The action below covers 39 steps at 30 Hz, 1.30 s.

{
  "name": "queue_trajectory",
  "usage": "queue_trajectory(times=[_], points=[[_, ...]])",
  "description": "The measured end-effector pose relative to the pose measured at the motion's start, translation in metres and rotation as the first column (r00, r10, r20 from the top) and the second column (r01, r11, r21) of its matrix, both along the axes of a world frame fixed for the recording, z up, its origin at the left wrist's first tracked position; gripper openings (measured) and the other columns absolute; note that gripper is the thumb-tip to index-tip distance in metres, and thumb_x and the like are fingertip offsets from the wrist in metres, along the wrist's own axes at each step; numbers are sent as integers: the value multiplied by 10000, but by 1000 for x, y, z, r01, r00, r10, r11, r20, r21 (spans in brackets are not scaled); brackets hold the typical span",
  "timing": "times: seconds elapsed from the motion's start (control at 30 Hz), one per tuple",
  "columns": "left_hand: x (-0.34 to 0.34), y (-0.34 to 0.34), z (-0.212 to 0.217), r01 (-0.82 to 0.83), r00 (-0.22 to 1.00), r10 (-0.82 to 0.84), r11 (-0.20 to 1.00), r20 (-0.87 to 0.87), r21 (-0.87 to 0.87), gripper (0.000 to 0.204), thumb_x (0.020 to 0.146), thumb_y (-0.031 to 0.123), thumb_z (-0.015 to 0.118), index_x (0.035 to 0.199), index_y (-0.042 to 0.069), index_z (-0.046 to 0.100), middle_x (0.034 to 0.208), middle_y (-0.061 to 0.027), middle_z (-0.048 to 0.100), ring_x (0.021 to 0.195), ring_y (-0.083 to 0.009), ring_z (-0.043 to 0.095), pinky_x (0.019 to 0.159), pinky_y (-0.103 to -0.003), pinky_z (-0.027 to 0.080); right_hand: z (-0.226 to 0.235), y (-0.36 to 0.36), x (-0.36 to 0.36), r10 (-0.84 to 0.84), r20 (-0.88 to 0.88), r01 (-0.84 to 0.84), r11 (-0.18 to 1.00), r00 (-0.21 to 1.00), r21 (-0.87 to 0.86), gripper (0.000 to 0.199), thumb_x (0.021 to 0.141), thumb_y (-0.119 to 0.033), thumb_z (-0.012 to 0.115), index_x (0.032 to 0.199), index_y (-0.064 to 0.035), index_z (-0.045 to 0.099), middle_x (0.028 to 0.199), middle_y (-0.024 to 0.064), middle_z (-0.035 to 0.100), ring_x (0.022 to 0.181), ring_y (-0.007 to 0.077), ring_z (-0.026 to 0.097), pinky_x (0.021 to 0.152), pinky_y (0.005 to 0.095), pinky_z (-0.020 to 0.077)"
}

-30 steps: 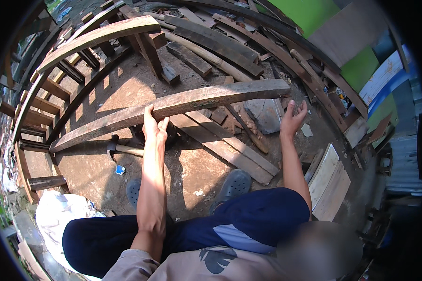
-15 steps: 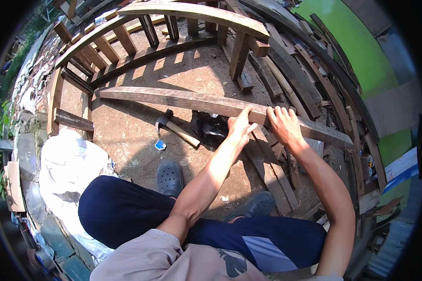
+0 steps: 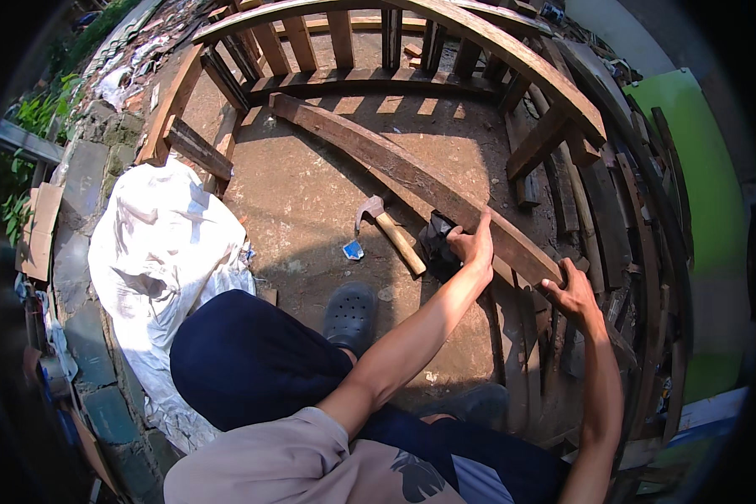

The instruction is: The person sits on the ground and uses a hammer to break wooden planks into smaller pieces. They repeatedly position planks on a flat stone and strike them with the hammer, then move the broken pieces aside.

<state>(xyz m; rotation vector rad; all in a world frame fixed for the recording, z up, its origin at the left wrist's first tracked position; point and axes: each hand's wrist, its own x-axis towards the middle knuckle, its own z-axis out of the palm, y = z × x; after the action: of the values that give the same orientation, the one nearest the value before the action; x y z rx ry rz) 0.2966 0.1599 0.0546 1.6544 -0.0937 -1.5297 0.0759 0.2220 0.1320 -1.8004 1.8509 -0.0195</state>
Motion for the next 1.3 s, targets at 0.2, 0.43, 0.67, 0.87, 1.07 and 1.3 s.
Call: queue_trajectory(times=[0.2, 0.43, 0.67, 0.87, 1.07, 1.3], points=[[85, -54, -38, -278, 934, 241, 954, -263, -114, 926, 837, 528, 713, 1423, -58, 300, 1457, -205, 373, 1333, -293, 411, 1082, -430, 379, -25, -12, -1, 2, -31, -2, 1000, 1000, -9, 601, 883, -501, 644, 1019, 79, 564, 921, 346, 616, 927, 511, 588, 765, 509, 453], [129, -73, -27, -270, 889, 130, 924, -439, -272, 908, 852, 595, 656, 1450, -2, 324, 1447, -154, 422, 1307, -293, 444, 1064, -476, 351, -32, 16, -30, 39, -3, -39, 989, 999, -143, 606, 796, -478, 755, 967, 63, 545, 818, 323, 597, 822, 513, 596, 662, 475, 465], [101, -66, -49, -160, 834, 14, 963, -552, -217, 1026, 813, 744, 576, 1513, 59, 269, 1526, -178, 358, 1397, -338, 359, 1153, -532, 214, -15, 54, -59, -26, -203, -43, 943, 979, -331, 589, 781, -450, 785, 1079, 10, 569, 882, 253, 656, 809, 455, 630, 704, 489, 501], [61, -40, -41, -212, 805, 46, 954, -591, -214, 1083, 788, 799, 535, 1553, 113, 194, 1572, -173, 262, 1424, -320, 310, 1136, -528, 287, -13, 77, -99, -102, -417, -125, 868, 903, -481, 616, 668, -310, 866, 1130, -21, 579, 1015, 204, 639, 966, 416, 591, 827, 474, 465], [28, -19, 5, -542, 694, 223, 788, -684, -292, 834, 802, 866, 387, 1062, 94, 568, 841, -75, 633, 790, -201, 613, 808, -360, 476, -20, 88, -134, -205, -420, -117, 773, 884, -624, 620, 667, -44, 791, 1237, -54, 546, 1172, 163, 612, 1126, 381, 558, 971, 457, 432], [15, 1, 28, -558, 652, 171, 768, -739, -314, 951, 783, 906, 300, 1080, 45, 572, 911, -101, 645, 903, -223, 633, 880, -384, 481, -29, 75, -137, -256, -485, -166, 725, 836, -669, 613, 733, -24, 717, 1306, -64, 502, 1284, 126, 577, 1237, 313, 519, 1068, 462, 346]])
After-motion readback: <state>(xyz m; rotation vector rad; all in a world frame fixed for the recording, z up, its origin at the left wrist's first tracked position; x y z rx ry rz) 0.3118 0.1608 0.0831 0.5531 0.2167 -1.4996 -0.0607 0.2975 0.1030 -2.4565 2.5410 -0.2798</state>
